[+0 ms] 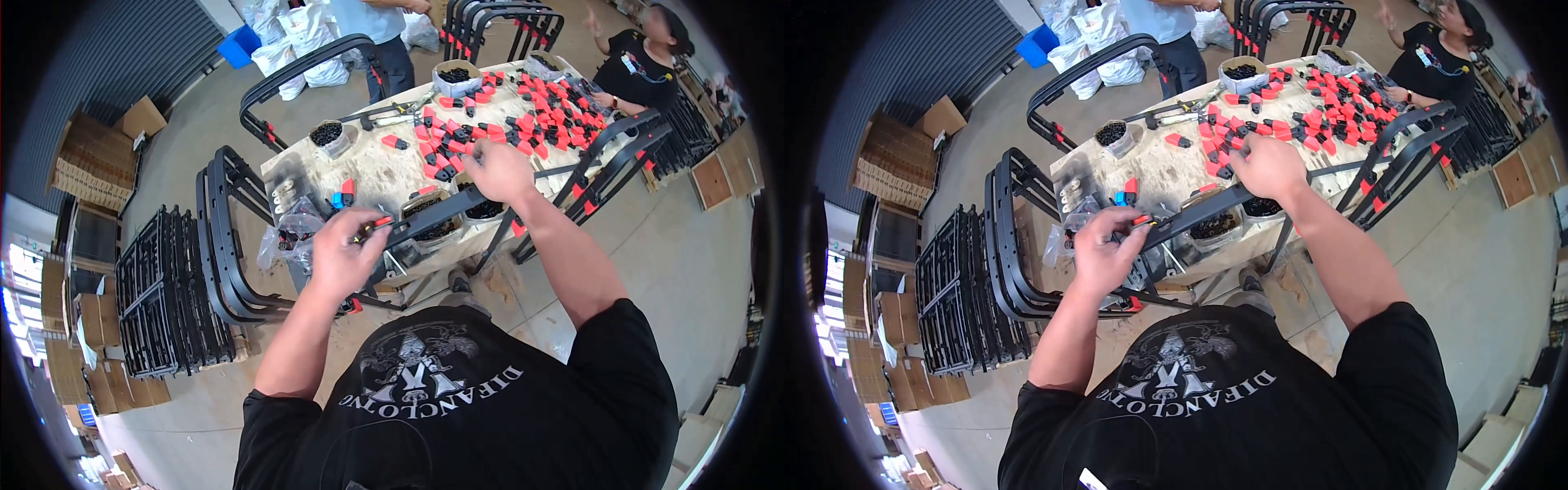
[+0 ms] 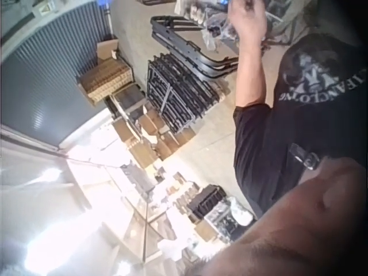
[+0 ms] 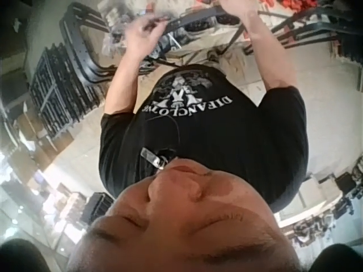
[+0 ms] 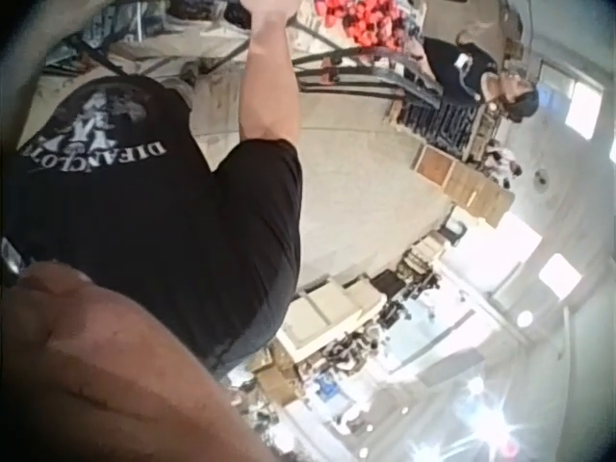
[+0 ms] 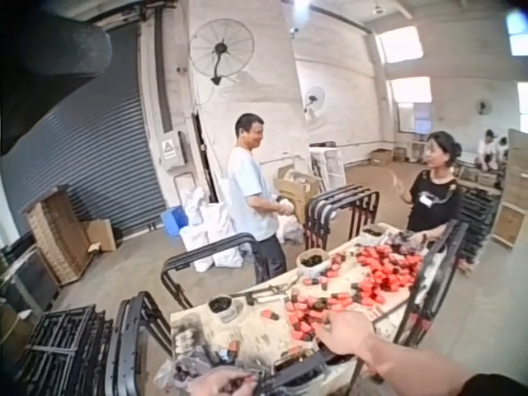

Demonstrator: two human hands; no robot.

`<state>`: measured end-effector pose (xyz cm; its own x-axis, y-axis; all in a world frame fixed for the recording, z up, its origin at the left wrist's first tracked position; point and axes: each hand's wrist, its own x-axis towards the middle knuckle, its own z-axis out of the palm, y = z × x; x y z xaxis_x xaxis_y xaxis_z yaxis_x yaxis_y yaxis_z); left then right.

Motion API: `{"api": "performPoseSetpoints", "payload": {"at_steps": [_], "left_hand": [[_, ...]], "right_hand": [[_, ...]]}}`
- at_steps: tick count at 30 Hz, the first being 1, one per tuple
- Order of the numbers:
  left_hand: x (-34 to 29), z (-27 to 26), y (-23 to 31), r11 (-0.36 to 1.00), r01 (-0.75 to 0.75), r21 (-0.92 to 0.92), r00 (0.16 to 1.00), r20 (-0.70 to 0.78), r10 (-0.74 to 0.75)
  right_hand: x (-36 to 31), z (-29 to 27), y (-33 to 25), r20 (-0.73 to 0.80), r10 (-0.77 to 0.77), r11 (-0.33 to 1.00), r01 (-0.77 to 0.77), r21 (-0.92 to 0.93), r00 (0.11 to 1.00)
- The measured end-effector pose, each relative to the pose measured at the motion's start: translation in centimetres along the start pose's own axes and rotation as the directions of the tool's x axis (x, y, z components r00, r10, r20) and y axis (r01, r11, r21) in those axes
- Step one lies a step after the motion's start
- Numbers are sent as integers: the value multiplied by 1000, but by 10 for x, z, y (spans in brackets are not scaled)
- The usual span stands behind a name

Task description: Attaching red protective end caps and fasteners to black metal rack components at a workbench.

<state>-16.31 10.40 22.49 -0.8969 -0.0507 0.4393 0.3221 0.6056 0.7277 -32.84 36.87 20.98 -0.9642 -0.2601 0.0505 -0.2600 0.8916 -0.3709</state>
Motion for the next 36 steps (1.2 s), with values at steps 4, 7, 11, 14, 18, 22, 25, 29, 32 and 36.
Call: {"api": "performPoseSetpoints", "payload": {"at_steps": [4,7,11,14,18,22,25,29,32,36], "left_hand": [[-4,27,2,998,-47,44,998,37,45],[-10,30,-4,997,-35,67,999,27,33],[-10,33,0,987,144,74,988,41,-147],[-9,34,-3,983,173,59,983,45,-176],[-4,29,-5,979,189,79,978,79,-195],[-1,26,3,955,294,26,946,134,-295],[-2,23,-4,964,251,82,952,157,-261],[-1,25,-5,974,198,114,964,155,-214],[0,24,-3,975,171,140,966,172,-194],[4,19,5,978,49,204,972,216,-94]], "right_hand": [[-4,0,2,-38,-35,998,37,44,999],[-7,-3,0,-36,-11,999,12,32,999],[-10,-1,5,-46,7,999,-5,41,999],[-8,1,7,-55,-2,999,5,52,998],[-9,0,7,-79,-35,997,40,64,996],[-8,-2,9,-75,-27,997,32,68,997],[-8,-3,7,-72,-23,998,27,62,997],[-8,-3,7,-60,-13,998,17,61,998],[-8,-4,6,-58,-28,997,31,64,998],[-7,-2,8,-60,-27,999,30,44,998]]}}
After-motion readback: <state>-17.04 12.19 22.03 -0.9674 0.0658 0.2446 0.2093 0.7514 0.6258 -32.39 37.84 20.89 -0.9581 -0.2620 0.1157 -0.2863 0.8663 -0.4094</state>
